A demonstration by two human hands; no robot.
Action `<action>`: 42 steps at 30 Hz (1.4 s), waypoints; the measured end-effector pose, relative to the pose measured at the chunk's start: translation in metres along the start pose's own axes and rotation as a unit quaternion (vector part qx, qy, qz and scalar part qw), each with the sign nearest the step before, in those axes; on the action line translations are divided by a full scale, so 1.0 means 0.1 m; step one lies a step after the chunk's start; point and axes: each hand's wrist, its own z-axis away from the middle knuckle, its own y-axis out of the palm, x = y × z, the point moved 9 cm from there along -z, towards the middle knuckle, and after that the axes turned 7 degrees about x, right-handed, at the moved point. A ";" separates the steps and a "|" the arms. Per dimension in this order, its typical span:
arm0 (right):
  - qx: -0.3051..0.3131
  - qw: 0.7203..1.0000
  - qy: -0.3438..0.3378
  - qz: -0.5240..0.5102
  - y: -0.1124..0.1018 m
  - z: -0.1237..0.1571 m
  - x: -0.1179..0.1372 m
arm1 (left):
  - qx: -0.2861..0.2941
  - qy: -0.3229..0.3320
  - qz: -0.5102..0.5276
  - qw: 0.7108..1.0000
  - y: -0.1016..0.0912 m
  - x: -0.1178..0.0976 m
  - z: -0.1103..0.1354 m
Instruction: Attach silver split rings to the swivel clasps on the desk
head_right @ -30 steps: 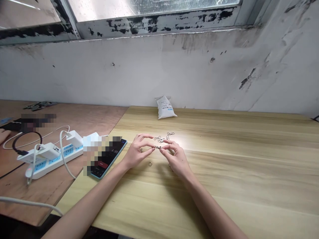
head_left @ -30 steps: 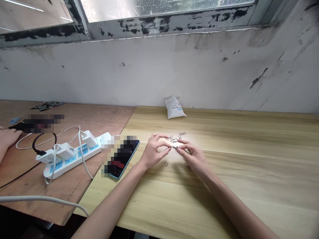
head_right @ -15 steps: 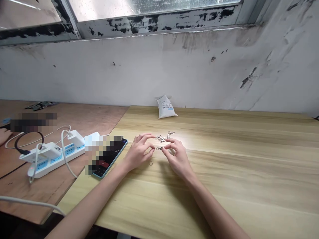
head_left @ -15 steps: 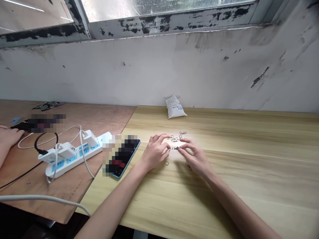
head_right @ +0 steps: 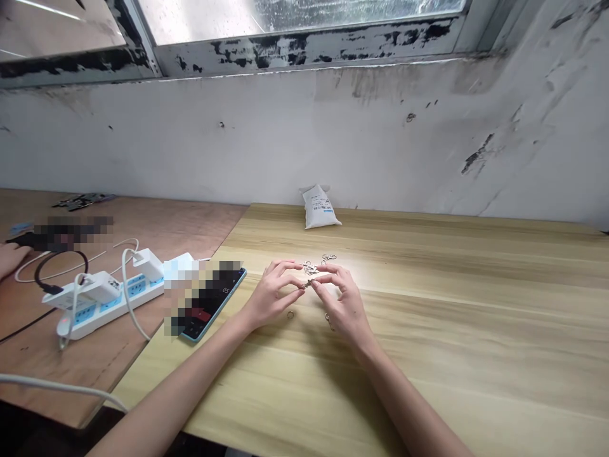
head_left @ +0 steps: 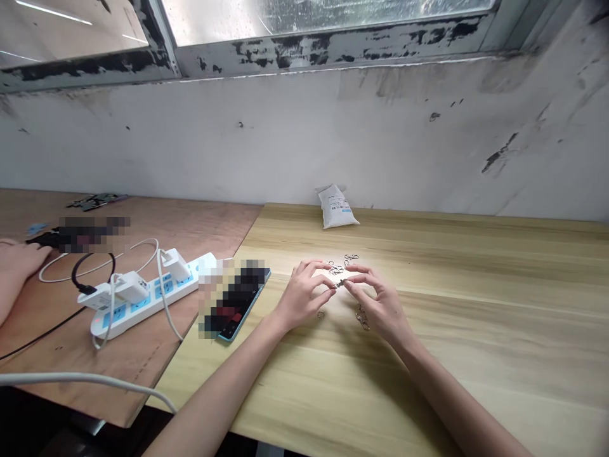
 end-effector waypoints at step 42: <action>0.256 0.926 0.083 0.264 -0.22 0.01 -0.28 | 0.142 -0.085 -0.011 0.986 -0.06 0.46 0.07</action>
